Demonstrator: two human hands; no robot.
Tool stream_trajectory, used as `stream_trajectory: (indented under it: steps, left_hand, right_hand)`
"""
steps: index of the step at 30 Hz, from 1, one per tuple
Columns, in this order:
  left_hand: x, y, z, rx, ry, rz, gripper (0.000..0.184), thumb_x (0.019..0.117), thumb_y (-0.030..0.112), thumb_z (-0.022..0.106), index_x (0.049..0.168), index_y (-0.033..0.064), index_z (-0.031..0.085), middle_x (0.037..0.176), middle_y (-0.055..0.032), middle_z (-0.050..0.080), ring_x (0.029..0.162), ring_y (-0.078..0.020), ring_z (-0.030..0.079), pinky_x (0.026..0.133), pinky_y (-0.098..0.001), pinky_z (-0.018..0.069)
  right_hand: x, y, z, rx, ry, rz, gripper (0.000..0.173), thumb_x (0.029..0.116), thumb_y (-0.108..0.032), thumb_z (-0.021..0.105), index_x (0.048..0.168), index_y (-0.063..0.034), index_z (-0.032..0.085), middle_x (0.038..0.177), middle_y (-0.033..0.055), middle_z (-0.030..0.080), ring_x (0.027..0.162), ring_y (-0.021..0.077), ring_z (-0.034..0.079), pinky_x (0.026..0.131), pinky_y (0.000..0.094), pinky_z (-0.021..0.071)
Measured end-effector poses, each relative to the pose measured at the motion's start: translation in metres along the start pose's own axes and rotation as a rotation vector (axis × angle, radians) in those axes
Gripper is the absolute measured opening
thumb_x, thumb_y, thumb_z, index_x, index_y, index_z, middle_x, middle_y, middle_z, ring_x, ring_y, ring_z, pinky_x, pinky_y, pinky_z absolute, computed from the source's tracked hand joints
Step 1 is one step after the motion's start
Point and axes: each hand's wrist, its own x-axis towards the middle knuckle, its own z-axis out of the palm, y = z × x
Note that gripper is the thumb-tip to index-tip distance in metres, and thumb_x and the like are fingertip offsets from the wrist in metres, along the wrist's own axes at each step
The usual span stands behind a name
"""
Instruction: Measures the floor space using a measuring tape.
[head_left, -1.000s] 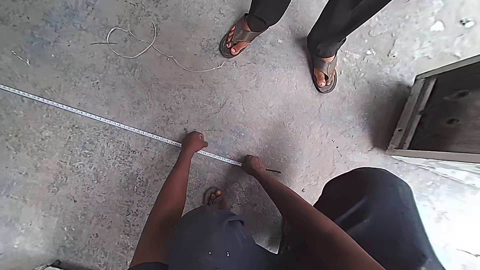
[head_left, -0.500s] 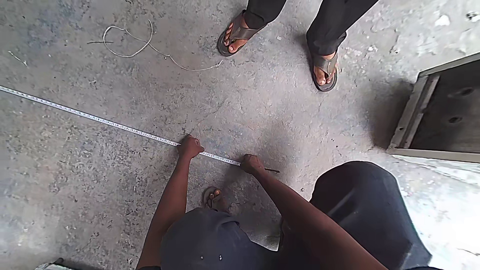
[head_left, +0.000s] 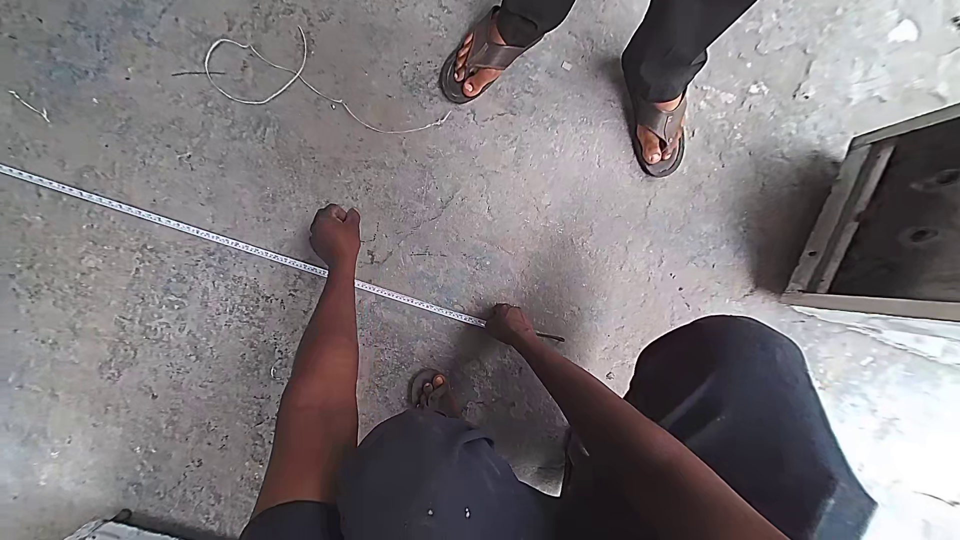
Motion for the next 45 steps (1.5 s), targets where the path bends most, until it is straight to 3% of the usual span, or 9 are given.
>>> stream_trajectory:
  steps: [3,8,13,17,24,30,38,41,45]
  left_hand:
    - [-0.016,-0.003,-0.013,-0.016,-0.172,0.112,0.035,0.0931,0.038,0.069,0.094,0.0029,0.068,0.101,-0.0206,0.068,0.099,-0.0395,0.066,0.083,-0.0662,0.0507]
    - [-0.053,-0.043,0.041,0.233,-0.586,0.414,0.029,0.0838,0.039,0.083,0.094,0.0128,0.076,0.102,-0.0149,0.07,0.102,-0.0365,0.066,0.088,-0.0652,0.0526]
    - [-0.066,-0.048,0.057,0.34,-0.595,0.421,0.027,0.0805,0.048,0.083,0.09,0.0228,0.079,0.116,-0.0102,0.064,0.117,-0.0331,0.057,0.093,-0.0648,0.0475]
    - [-0.067,-0.037,0.054,0.449,-0.595,0.38,0.031,0.0767,0.058,0.082,0.087,0.0288,0.079,0.118,-0.0063,0.063,0.118,-0.0312,0.056,0.092,-0.0647,0.0465]
    - [-0.081,-0.021,0.057,0.523,-0.632,0.378,0.033,0.077,0.057,0.081,0.089,0.0258,0.079,0.123,-0.0086,0.062,0.123,-0.0338,0.054,0.094,-0.0653,0.0463]
    - [-0.08,-0.015,0.027,0.51,-0.668,0.372,0.042,0.0808,0.052,0.076,0.105,0.0166,0.077,0.145,-0.0157,0.052,0.138,-0.0384,0.045,0.105,-0.0688,0.0407]
    - [-0.072,-0.015,0.024,0.482,-0.628,0.393,0.043,0.0802,0.052,0.077,0.105,0.0175,0.077,0.145,-0.0131,0.052,0.139,-0.0357,0.044,0.106,-0.0682,0.0403]
    - [-0.098,-0.026,0.035,0.489,-0.734,0.37,0.042,0.0835,0.051,0.075,0.11,0.0174,0.076,0.144,-0.0133,0.052,0.138,-0.0356,0.045,0.105,-0.0668,0.0412]
    - [-0.078,-0.019,0.026,0.471,-0.645,0.401,0.043,0.0806,0.051,0.078,0.106,0.0169,0.077,0.144,-0.0132,0.053,0.139,-0.0362,0.044,0.106,-0.0684,0.0399]
  right_hand:
    - [-0.001,-0.002,-0.002,-0.003,-0.004,-0.008,0.039,0.0937,-0.035,0.059,0.118,-0.0051,0.067,0.125,0.0192,0.067,0.121,0.0358,0.064,0.095,0.0591,0.0511]
    - [0.001,-0.001,-0.003,-0.002,-0.015,0.0,0.04,0.0934,-0.036,0.06,0.117,-0.005,0.068,0.126,0.0192,0.067,0.121,0.0355,0.064,0.095,0.0593,0.0513]
    - [0.002,0.0,-0.006,-0.002,-0.021,-0.01,0.037,0.0935,-0.036,0.061,0.111,-0.005,0.07,0.122,0.0188,0.069,0.118,0.0355,0.065,0.093,0.0591,0.0517]
    - [0.003,0.0,-0.007,0.007,-0.029,-0.007,0.038,0.0933,-0.036,0.06,0.113,-0.0043,0.069,0.124,0.0195,0.068,0.119,0.0359,0.064,0.094,0.0587,0.0518]
    - [0.001,0.009,-0.003,0.004,-0.047,0.016,0.039,0.0926,-0.036,0.06,0.113,-0.0042,0.069,0.123,0.0189,0.068,0.119,0.0356,0.065,0.093,0.0592,0.0523]
    - [0.008,-0.003,0.001,-0.093,0.023,-0.092,0.037,0.0964,-0.037,0.063,0.11,-0.0032,0.071,0.12,0.0205,0.07,0.117,0.0377,0.066,0.094,0.0585,0.0518]
    - [0.013,-0.006,0.0,-0.08,0.054,-0.088,0.037,0.0966,-0.037,0.063,0.111,-0.0044,0.072,0.119,0.0207,0.071,0.115,0.0376,0.067,0.094,0.0593,0.0514]
    - [0.0,0.011,0.015,-0.119,-0.012,-0.049,0.037,0.0961,-0.037,0.064,0.111,-0.0037,0.071,0.119,0.0212,0.07,0.116,0.0388,0.066,0.094,0.0599,0.0509]
    - [0.01,-0.001,0.006,-0.095,0.044,-0.091,0.038,0.0962,-0.038,0.063,0.112,-0.005,0.072,0.12,0.0202,0.07,0.116,0.0377,0.066,0.094,0.0594,0.0512]
